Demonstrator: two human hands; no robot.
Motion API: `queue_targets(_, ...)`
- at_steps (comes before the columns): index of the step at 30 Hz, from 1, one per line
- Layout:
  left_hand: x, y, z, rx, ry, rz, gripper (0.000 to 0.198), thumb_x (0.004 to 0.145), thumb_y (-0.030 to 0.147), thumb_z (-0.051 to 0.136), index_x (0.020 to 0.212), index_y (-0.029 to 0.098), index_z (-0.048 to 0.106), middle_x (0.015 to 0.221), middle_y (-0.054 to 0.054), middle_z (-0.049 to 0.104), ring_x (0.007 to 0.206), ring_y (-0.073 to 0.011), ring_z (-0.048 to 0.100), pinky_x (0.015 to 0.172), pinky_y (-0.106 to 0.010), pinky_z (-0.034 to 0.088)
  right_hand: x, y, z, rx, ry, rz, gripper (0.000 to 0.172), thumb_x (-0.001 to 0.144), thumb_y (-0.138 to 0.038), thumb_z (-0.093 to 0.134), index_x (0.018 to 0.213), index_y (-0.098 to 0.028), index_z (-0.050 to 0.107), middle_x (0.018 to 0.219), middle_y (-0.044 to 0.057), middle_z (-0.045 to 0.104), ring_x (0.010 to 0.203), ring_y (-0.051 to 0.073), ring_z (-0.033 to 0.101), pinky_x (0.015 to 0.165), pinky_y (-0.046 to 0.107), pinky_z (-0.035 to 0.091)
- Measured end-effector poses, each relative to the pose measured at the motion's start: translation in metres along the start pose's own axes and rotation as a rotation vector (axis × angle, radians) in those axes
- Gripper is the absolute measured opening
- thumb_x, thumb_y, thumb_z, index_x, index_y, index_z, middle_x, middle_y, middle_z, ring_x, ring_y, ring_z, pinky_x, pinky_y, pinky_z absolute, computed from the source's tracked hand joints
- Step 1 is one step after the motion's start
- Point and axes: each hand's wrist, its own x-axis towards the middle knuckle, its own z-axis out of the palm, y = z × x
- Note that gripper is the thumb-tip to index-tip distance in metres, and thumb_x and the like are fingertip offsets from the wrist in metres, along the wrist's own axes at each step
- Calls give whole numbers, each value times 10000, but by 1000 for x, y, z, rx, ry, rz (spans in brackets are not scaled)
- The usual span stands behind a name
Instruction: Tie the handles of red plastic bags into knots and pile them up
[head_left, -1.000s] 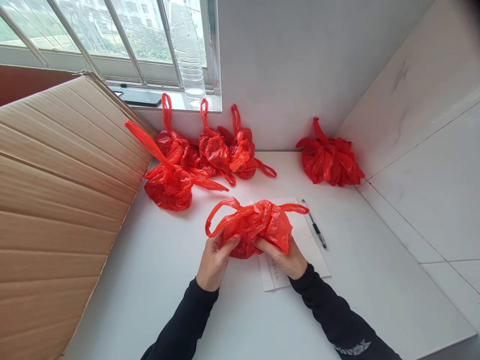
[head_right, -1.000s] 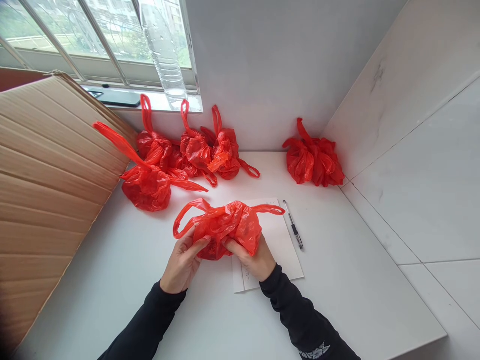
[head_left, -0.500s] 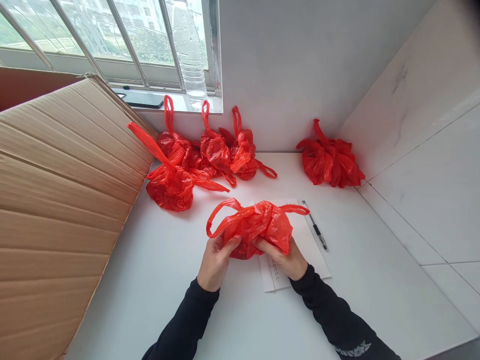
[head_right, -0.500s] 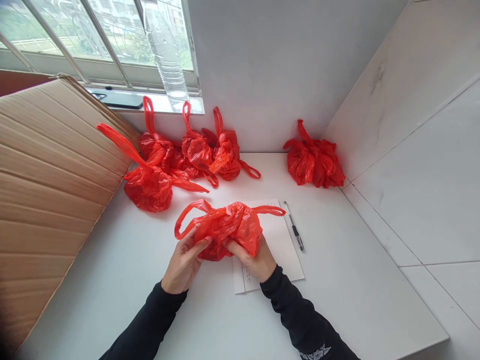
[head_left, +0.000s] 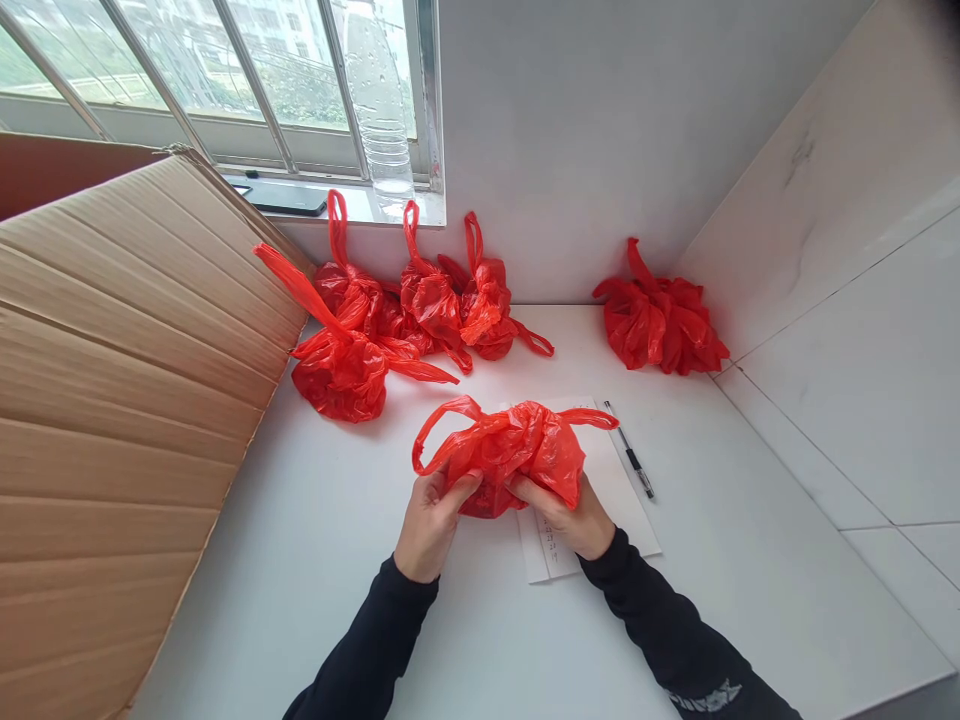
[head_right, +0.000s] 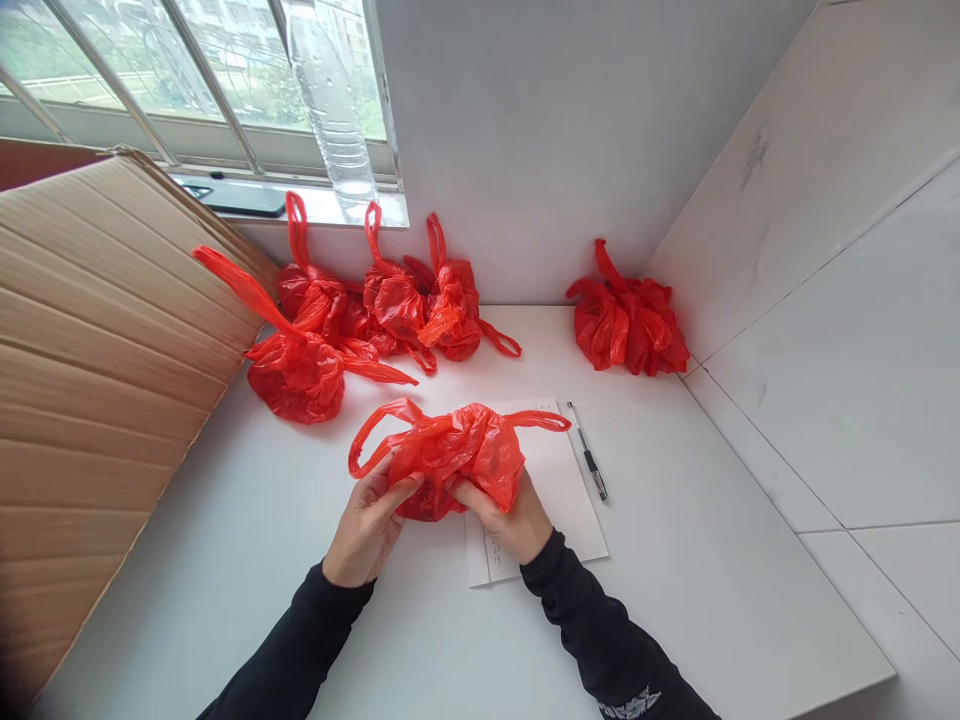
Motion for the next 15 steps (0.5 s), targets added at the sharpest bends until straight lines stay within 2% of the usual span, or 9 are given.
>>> queue_targets(7, 0, 0, 1, -15, 0, 1, 308, 830, 326, 727, 1114, 210, 753, 1079, -93, 753, 1052, -323, 688, 923, -404, 556, 1, -3, 0, -7, -17, -1, 151, 859, -363, 708, 939, -247, 653, 899, 25, 703, 871, 256, 665, 807, 403, 577)
queue_targets(15, 0, 1, 1, 8, 22, -3, 310, 802, 340, 743, 1081, 205, 764, 1061, -99, 758, 1046, -338, 690, 917, -423, 562, 0, -3, 0, -21, -9, 4, 165, 849, -376, 717, 926, -243, 654, 890, 25, 711, 877, 262, 674, 808, 402, 580)
